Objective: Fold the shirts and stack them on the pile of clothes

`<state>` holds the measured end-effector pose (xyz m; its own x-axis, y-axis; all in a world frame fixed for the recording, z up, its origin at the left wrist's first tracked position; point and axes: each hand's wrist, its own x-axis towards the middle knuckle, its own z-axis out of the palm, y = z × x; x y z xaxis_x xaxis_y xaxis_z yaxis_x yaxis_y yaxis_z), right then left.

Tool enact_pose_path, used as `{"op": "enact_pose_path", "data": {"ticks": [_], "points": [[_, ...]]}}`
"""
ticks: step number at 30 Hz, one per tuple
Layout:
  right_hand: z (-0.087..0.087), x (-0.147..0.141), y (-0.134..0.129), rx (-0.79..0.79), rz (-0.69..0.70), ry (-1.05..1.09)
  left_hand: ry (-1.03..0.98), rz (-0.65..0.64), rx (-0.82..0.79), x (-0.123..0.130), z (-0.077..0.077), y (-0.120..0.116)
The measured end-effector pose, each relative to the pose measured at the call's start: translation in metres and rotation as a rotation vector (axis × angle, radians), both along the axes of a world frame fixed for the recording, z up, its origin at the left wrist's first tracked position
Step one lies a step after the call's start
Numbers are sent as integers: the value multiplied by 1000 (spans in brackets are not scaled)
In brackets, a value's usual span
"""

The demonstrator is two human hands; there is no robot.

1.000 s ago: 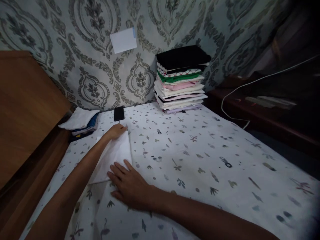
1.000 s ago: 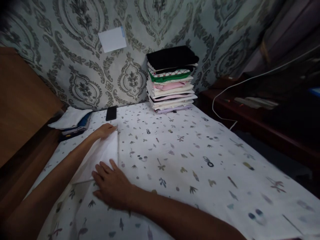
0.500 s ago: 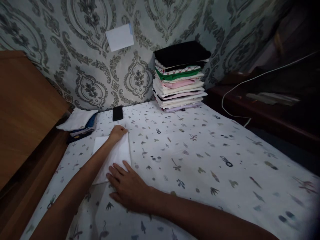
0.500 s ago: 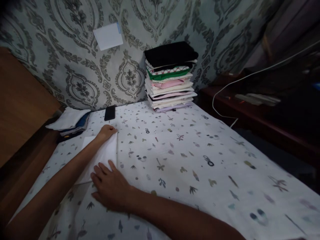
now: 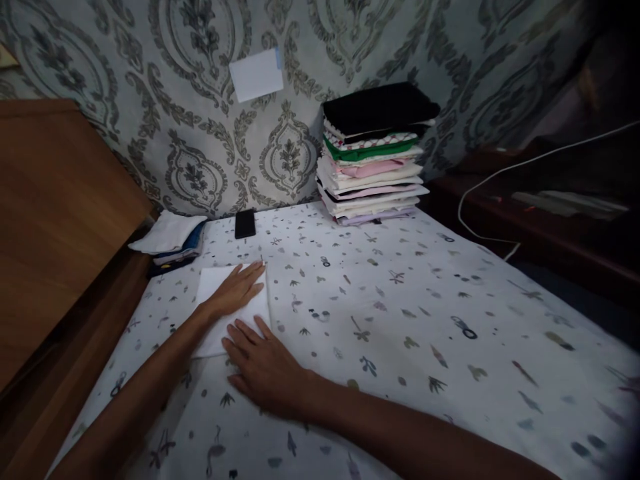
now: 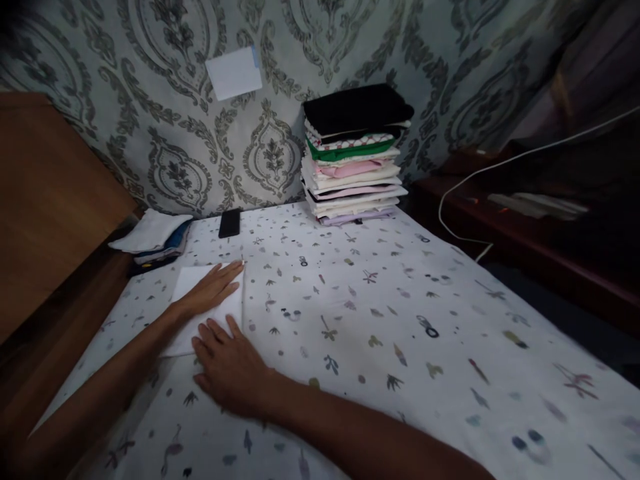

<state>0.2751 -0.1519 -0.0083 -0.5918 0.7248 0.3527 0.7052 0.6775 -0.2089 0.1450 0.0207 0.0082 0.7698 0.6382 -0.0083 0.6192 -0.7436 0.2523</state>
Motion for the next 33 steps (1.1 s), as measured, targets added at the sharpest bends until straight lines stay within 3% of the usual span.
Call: {"op": "enact_pose_path", "data": {"ticks": [3, 7, 12, 16, 23, 26, 29, 31, 33], "points": [[0, -2, 1, -18, 11, -6, 90, 24, 3, 11, -5, 3], [-3, -3, 3, -40, 21, 4, 90, 73, -60, 14, 3, 10], [-7, -4, 2, -24, 31, 34, 2, 198, -84, -28, 14, 18], [-7, -4, 2, -35, 31, 32, 72, 314, -62, -63, 4, 28], [-5, -7, 2, -68, 42, 42, 11, 354, -39, -69, -11, 31], [-4, 1, 2, -58, -50, 173, -85, 382, 13, -75, -11, 31], [-2, 20, 13, -108, -212, 360, -152, 422, 98, -80, -9, 26], [-1, 35, 33, -181, -249, 437, -151, 432, 136, -76, -7, 15], [3, 46, 61, -228, -244, 474, -113, 350, 138, -65, -3, -3]]}}
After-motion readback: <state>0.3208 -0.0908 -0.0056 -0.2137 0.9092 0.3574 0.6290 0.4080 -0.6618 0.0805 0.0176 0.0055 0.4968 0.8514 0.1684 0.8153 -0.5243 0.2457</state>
